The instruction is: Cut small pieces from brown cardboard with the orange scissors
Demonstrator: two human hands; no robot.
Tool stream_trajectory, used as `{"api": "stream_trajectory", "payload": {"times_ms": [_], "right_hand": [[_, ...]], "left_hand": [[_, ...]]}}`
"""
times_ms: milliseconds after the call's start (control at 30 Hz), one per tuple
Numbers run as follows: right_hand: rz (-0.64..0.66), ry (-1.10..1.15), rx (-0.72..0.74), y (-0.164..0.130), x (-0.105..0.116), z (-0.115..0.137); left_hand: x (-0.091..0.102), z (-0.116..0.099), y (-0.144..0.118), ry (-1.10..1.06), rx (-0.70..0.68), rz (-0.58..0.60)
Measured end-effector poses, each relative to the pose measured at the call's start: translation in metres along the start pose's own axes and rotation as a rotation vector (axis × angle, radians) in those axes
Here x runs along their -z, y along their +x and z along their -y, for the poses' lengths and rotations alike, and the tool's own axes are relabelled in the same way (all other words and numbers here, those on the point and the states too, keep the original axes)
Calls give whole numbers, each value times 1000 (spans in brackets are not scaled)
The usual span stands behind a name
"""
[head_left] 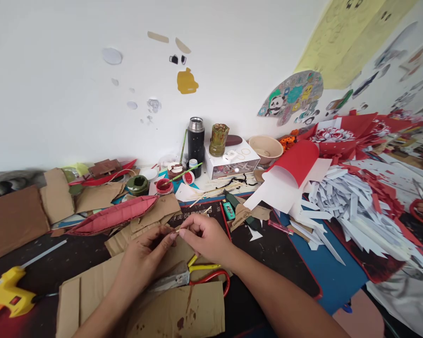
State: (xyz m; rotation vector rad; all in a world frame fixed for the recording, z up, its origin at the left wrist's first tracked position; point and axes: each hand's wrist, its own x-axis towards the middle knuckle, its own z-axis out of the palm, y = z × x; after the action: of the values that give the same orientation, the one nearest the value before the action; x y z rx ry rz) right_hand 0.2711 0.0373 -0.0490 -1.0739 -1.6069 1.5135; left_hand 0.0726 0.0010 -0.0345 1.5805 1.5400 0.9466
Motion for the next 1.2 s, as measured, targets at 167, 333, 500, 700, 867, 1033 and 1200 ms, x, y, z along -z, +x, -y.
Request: {"api": "stream_trajectory", "payload": {"times_ms": [167,333,500,700,867,1033,1200], "right_hand": [[19,25,-6,0,-1,-1],[81,179,-33,2,1,-2],[66,227,-42,2,2,-3],[78,141,-31,1,-1,-7],[38,71,-24,1,1,-6],[33,134,-29,2,2,-4],[31,188,-42,2,2,-4]], "left_hand": [[-1,4,-2,-13,-31,-21],[1,5,0,-124,18,-14],[1,1,1,-155,39,-22],[0,-2,0,-50,-20,-49],[-2,1,0,-11,-14,-43],[-3,5,1,-7,-5,-55],[-5,9,-1,-26,0,-65]]}}
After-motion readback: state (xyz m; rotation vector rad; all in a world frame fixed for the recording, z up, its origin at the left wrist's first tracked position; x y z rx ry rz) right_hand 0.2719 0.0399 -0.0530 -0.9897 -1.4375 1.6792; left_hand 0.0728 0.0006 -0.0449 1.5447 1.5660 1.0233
